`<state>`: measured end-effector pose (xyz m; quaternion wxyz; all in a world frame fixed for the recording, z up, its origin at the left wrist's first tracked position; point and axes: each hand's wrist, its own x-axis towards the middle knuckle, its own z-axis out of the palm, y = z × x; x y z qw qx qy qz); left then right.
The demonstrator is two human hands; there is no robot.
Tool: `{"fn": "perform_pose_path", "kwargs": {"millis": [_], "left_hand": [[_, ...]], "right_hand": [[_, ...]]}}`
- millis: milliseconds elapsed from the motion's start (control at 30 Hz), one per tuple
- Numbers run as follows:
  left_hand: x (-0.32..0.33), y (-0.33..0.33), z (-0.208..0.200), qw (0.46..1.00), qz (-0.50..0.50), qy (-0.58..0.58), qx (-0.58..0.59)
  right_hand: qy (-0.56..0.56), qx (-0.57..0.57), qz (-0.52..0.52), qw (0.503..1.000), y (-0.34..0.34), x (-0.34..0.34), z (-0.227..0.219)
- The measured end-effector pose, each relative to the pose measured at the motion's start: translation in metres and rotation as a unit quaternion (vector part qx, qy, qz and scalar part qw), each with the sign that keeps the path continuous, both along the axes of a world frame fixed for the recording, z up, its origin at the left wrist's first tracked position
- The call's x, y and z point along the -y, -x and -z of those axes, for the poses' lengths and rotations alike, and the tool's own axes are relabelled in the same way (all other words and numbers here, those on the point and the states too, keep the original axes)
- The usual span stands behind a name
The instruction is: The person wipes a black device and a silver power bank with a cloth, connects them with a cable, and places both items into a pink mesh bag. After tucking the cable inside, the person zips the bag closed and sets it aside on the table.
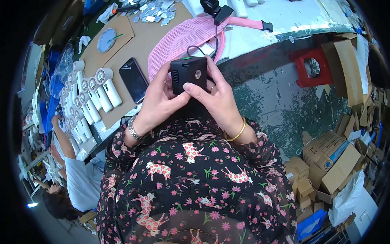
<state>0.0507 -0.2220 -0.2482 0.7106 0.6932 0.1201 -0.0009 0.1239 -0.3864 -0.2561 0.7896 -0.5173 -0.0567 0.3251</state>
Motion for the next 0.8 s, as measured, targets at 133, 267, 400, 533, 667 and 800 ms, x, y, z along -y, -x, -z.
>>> {"fn": "perform_pose_path", "kwargs": {"millis": [133, 267, 400, 533, 667, 800], "left_hand": [[-0.001, -0.014, 0.000, 0.997, 0.035, 0.055, 0.030], [-0.011, -0.019, -0.010, 0.999, 0.045, 0.007, -0.011], [-0.035, -0.038, -0.007, 0.896, -0.018, -0.410, 0.168], [-0.038, -0.061, 0.016, 0.845, -0.039, -0.501, 0.182], [-0.040, -0.067, 0.021, 0.897, -0.066, -0.420, 0.118], [-0.040, -0.073, 0.017, 0.977, -0.158, -0.126, 0.074]], "right_hand": [[0.065, 0.104, 0.000, 0.992, -0.008, 0.004, 0.004], [0.105, 0.110, 0.038, 0.988, -0.015, 0.007, 0.013], [0.122, 0.131, 0.075, 0.981, -0.023, 0.004, 0.024], [0.142, 0.197, 0.077, 0.967, -0.023, -0.002, 0.023], [0.235, 0.280, 0.073, 0.928, -0.022, -0.008, 0.017], [0.332, 0.422, 0.087, 0.839, -0.023, -0.015, 0.006]]}}
